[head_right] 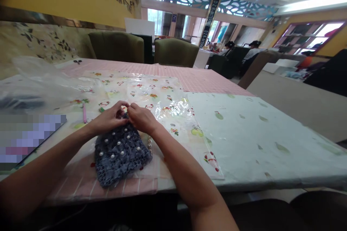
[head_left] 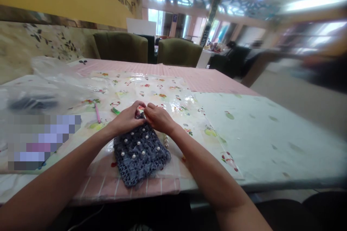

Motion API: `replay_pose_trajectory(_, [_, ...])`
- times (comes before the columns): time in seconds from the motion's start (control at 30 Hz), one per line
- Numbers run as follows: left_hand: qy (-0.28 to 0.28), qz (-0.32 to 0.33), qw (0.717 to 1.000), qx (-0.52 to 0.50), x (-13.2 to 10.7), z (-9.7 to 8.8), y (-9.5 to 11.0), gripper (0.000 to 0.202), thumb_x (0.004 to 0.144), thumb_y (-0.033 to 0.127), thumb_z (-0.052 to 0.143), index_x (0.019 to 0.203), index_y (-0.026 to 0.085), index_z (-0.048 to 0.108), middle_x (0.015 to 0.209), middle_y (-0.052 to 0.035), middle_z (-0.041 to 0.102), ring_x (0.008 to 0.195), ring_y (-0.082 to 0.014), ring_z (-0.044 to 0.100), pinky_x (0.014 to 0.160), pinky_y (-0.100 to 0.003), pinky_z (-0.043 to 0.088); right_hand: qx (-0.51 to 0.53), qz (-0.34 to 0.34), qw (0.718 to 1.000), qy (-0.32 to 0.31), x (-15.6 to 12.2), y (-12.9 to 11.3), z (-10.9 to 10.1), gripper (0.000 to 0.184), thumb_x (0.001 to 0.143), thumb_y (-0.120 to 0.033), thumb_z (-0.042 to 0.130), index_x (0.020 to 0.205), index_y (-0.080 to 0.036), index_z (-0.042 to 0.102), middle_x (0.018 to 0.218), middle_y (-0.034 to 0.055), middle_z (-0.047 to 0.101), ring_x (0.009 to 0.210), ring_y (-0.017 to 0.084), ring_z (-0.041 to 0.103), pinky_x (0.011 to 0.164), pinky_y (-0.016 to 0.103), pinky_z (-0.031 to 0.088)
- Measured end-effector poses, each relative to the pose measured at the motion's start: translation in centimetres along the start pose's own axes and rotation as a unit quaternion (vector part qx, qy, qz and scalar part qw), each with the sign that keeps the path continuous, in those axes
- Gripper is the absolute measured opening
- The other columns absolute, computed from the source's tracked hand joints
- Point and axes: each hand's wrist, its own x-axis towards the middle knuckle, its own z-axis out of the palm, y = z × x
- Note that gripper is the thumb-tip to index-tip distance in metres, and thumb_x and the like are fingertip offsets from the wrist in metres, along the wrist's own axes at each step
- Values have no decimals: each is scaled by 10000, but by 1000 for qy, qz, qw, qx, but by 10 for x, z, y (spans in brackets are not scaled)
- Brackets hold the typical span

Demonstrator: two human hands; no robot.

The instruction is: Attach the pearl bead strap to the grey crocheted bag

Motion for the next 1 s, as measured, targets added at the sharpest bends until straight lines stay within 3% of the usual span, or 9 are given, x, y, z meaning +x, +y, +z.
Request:
replay_pose_trajectory(0.17, [16,40,999,5,-2,-2,-1,409,761,271,550,1158,222,468,714,45,477,658,-143,495,649,-271,370,22,-9,1000,-7,0,4,-1,85,892,-149,462,951,-151,523,1020,89,567,755,144,496,642,269,362])
replay_pose_trajectory(0.33, [6,7,998,65,0,0,-4,309,744,230,540,1049,193,505,734,22,522,669,-155,508,638,-274,356,21,13,1000,-14,-2,9,-7,104,892,-135,443,931,-153,538,979,68,557,729,135,470,642,268,337])
replay_pose_trajectory(0.43, [-23,-6,996,88,3,2,-8,352,748,157,468,1087,189,557,692,17,533,656,-164,516,653,-280,367,15,32,999,-6,-4,15,-10,114,897,-135,435,907,-154,547,960,63,554,717,134,463,641,271,325])
replay_pose_trajectory(0.57, [-66,65,987,128,5,3,-13,424,755,95,391,1053,227,662,832,-35,581,805,-189,561,780,-302,412,23,43,999,18,-4,23,-7,124,904,-141,424,892,-157,545,938,65,551,763,150,483,660,269,337])
replay_pose_trajectory(0.67, [-83,85,977,175,6,2,-13,383,746,94,384,940,211,693,864,-58,580,833,-202,562,784,-308,419,37,45,998,30,-4,26,-4,120,895,-133,425,892,-161,542,941,66,552,777,154,492,675,269,351])
replay_pose_trajectory(0.83, [-25,91,985,148,5,-9,-9,255,768,191,390,747,178,644,803,-40,618,759,-176,568,755,-290,412,66,38,996,51,-4,24,-8,119,896,-133,418,877,-167,530,927,59,546,800,153,503,698,263,372])
replay_pose_trajectory(1.0, [37,66,985,157,2,-19,-5,290,811,395,505,641,188,617,690,-28,622,664,-168,545,667,-294,372,92,25,993,71,-4,15,-20,108,899,-136,417,887,-169,519,925,53,542,814,148,508,699,262,381])
